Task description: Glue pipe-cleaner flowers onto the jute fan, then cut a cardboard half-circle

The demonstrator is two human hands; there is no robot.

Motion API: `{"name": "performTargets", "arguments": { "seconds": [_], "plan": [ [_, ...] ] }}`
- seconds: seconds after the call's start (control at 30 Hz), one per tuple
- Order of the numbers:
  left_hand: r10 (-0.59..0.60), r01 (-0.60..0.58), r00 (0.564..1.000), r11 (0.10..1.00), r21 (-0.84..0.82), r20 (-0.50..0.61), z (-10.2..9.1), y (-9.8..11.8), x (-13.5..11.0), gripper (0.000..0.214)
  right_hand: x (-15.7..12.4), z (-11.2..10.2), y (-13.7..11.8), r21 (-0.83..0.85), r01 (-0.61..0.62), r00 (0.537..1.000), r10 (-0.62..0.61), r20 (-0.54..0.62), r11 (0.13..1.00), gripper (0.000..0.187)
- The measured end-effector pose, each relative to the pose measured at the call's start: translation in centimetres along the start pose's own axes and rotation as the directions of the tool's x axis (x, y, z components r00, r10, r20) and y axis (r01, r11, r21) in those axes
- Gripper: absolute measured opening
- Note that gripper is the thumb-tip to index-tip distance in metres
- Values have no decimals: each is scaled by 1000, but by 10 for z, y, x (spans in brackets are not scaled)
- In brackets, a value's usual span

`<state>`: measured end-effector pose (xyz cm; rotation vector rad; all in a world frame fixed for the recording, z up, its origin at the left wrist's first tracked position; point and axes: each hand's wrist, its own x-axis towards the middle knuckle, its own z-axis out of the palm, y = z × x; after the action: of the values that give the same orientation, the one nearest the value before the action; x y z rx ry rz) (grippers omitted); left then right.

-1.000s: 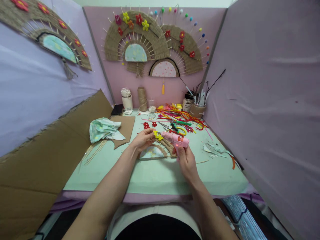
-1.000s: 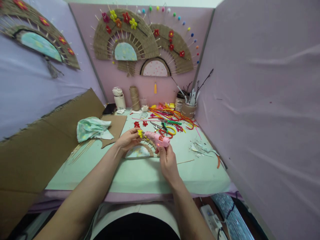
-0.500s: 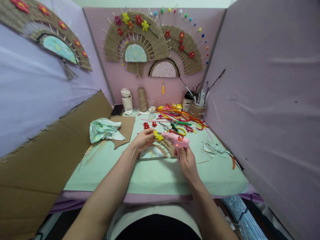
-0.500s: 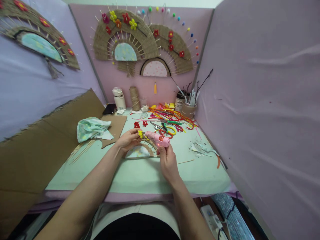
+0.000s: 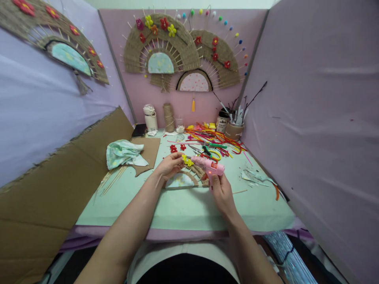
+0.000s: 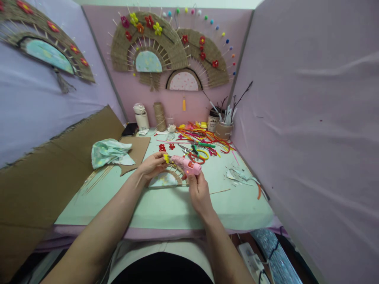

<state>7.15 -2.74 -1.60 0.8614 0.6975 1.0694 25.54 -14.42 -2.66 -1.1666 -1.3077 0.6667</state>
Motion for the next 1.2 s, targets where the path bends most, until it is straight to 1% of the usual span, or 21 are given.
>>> {"name": "performTargets", "arguments": {
  "seconds": [0.13, 0.3, 0.47, 0.73, 1.2],
  "plan": [
    [9, -9, 1000, 1000, 7, 4, 0, 0, 0, 33, 0, 0, 1, 2, 9, 1000, -9, 7, 1000, 40],
    [3, -3, 1000, 1000, -8, -15, 1, 0, -1, 36, 0, 0, 2, -12, -13, 1000, 13, -17, 1000, 42],
    [1, -1, 1000, 1000, -21, -16, 1, 0, -1, 36, 0, 0, 2, -13, -39, 999, 39, -3, 999, 44],
    [3, -3, 1000, 1000, -13, 2, 0, -1, 0, 35, 0, 0, -1, -8, -41, 999, 41, 2, 999, 42],
    [2, -2, 1000, 1000, -1, -11, 1, 0, -1, 34, 1, -1, 1, 1, -42, 999, 42, -4, 999, 40]
  ]
}}
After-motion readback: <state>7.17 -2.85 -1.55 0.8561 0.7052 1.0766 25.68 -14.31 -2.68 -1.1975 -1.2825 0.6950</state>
